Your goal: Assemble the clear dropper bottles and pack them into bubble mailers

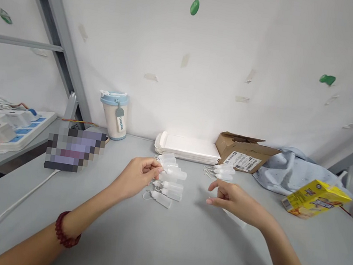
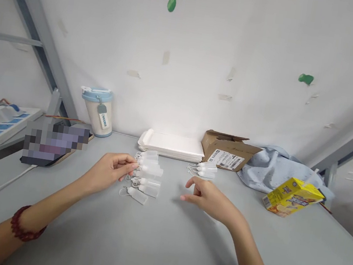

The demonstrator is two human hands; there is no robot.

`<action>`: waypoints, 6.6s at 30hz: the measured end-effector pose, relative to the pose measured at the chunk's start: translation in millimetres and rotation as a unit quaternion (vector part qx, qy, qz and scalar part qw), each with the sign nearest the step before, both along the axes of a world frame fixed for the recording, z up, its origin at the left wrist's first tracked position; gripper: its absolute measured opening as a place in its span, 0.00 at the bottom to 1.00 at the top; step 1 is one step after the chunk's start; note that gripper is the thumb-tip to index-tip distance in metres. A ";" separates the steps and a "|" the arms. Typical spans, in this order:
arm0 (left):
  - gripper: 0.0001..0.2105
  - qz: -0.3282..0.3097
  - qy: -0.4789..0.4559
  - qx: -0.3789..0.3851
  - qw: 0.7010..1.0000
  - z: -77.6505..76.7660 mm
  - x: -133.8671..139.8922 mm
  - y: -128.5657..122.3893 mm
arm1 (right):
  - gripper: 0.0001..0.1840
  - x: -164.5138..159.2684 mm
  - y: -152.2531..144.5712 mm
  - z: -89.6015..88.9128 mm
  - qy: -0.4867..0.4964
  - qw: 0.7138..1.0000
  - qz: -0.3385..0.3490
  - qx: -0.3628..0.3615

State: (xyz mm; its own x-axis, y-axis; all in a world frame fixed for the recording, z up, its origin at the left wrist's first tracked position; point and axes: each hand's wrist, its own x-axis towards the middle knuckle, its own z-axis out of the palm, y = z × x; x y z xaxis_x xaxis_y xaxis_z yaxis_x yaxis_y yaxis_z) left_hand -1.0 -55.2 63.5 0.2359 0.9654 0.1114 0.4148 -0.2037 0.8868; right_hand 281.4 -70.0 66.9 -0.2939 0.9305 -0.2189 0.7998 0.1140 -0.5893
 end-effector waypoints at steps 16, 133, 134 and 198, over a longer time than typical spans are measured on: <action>0.15 -0.008 0.167 0.026 0.986 -12.7 -5.7 6.8 | 0.16 28.1 7.9 -8.4 -0.201 0.973 -0.098 -0.051; 0.10 -0.187 -0.012 -0.158 0.969 -16.2 12.7 -12.7 | 0.10 -65.3 -22.1 -41.8 0.114 0.955 0.141 0.236; 0.10 -0.184 -0.014 -0.157 0.970 -16.1 13.5 -13.5 | 0.10 -65.3 -22.6 -41.8 0.109 0.955 0.142 0.235; 0.10 -0.075 0.263 -0.073 0.959 -9.2 -17.4 7.6 | 0.16 30.6 44.5 -47.8 -0.319 0.908 -0.113 0.248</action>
